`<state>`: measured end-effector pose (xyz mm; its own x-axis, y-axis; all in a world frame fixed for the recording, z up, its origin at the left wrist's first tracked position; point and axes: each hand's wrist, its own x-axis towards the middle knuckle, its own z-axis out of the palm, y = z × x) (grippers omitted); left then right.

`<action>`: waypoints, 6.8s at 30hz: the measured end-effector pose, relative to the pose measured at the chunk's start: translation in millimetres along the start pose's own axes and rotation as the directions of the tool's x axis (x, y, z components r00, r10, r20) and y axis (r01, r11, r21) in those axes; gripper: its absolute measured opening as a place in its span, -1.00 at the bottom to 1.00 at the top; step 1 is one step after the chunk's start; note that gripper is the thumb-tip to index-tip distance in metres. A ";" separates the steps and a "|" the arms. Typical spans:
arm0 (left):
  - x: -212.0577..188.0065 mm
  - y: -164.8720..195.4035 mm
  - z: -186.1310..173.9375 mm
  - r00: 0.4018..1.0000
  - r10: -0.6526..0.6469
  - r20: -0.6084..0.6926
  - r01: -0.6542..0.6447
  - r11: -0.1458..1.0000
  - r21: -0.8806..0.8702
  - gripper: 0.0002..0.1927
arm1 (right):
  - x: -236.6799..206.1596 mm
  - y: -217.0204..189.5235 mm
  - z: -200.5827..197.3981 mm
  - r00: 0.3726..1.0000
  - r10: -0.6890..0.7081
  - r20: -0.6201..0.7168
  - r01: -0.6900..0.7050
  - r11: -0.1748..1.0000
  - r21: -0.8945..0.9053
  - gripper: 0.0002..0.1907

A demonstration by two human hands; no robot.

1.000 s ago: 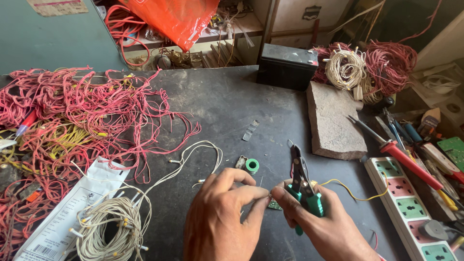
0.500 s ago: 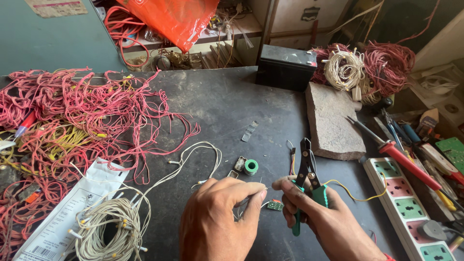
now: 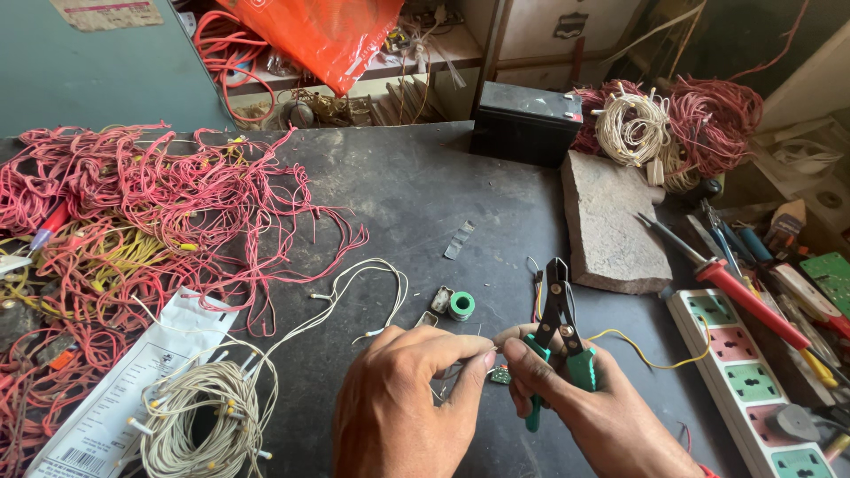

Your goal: The person solders wires to a small circuit board using a soldering iron and solder. They repeatedly trim wire ends with pliers and re-solder connections, handling the circuit board, wires, solder, and tools throughout the clip.

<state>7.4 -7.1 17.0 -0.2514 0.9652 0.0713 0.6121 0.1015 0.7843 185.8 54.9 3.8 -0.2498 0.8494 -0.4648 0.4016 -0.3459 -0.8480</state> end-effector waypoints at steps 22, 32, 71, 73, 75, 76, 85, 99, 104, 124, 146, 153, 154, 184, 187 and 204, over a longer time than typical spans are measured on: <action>0.3 1.7 0.2 0.999 -0.020 0.050 0.020 1.000 0.002 -0.87 | 2.6 9.2 -1.9 0.990 -0.142 0.012 0.142 0.990 -0.015 -0.64; -2.5 1.5 7.1 1.000 -0.006 0.027 0.005 0.999 0.040 -0.84 | 3.3 16.5 9.8 0.992 -0.064 -0.113 0.073 0.995 0.074 -0.63; -0.3 4.0 -1.4 0.992 -0.122 -0.029 0.119 0.990 -0.071 -0.85 | 0.0 11.6 -26.4 0.827 -0.550 0.120 0.560 0.785 -0.265 -0.56; -0.7 7.3 -3.8 0.994 -0.082 -0.074 0.075 0.993 -0.094 -0.83 | -2.6 15.7 -21.4 0.835 -0.544 0.079 0.537 0.777 -0.329 -0.57; -1.7 7.6 -7.8 0.994 -0.073 -0.081 0.066 0.994 -0.089 -0.82 | -0.3 15.9 -15.5 0.763 -0.636 0.117 0.632 0.696 -0.341 -0.59; -0.8 7.5 -8.2 0.994 -0.080 -0.070 0.074 0.994 -0.084 -0.82 | -0.3 15.1 -14.6 0.757 -0.642 0.122 0.643 0.698 -0.314 -0.60; -3.8 -2.7 -1.2 0.999 -0.015 -0.035 0.011 0.996 -0.094 -0.88 | 0.7 2.7 -6.5 0.751 -0.657 0.071 0.634 0.686 -0.358 -0.74; -4.5 -16.3 12.1 0.999 0.009 0.048 -0.012 0.997 0.080 -0.90 | -1.8 -0.6 -3.8 0.891 -0.410 0.196 0.448 0.864 -0.230 -0.84; -4.7 -12.7 9.2 0.988 -0.079 0.135 0.061 0.989 0.134 -0.91 | -1.6 2.3 -2.4 0.957 -0.269 0.112 0.291 0.876 -0.384 -0.82; -5.2 -16.0 10.4 0.999 0.013 0.029 -0.013 1.000 0.020 -0.89 | 0.2 12.1 -5.6 0.910 -0.371 0.186 0.404 0.896 -0.188 -0.76; -1.7 -3.4 3.4 0.996 -0.076 0.053 0.078 0.996 -0.036 -0.87 | 3.3 16.7 -17.6 0.959 -0.278 0.048 0.282 0.946 -0.158 -0.67; -3.5 -10.0 5.9 0.999 0.006 0.038 -0.004 0.999 -0.054 -0.87 | -1.7 15.8 -10.0 0.839 -0.535 0.097 0.535 0.783 -0.316 -0.75; -3.8 -10.4 6.2 0.999 0.026 0.023 -0.025 0.998 -0.060 -0.88 | -1.9 16.1 -9.5 0.849 -0.520 0.093 0.520 0.793 -0.319 -0.77; -3.2 -2.6 4.0 0.998 -0.057 0.021 0.057 0.998 -0.012 -0.85 | 1.4 16.6 -14.7 0.924 -0.380 -0.036 0.371 0.916 -0.152 -0.73; -2.8 -1.7 3.9 0.997 -0.063 0.043 0.064 0.998 -0.010 -0.83 | -2.4 12.4 -12.0 0.756 -0.654 0.021 0.604 0.684 -0.409 -0.66; -5.3 -1.9 6.5 0.991 0.131 -0.001 -0.129 0.980 0.154 -0.81 | -5.3 7.3 -3.2 0.944 -0.310 0.112 0.323 0.798 -0.509 -0.80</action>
<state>12.5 -10.8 11.1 -0.1698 0.9701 0.1735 0.7477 0.0122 0.6640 192.8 49.1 0.9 -0.4591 0.8646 -0.2040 0.6880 0.2008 -0.6974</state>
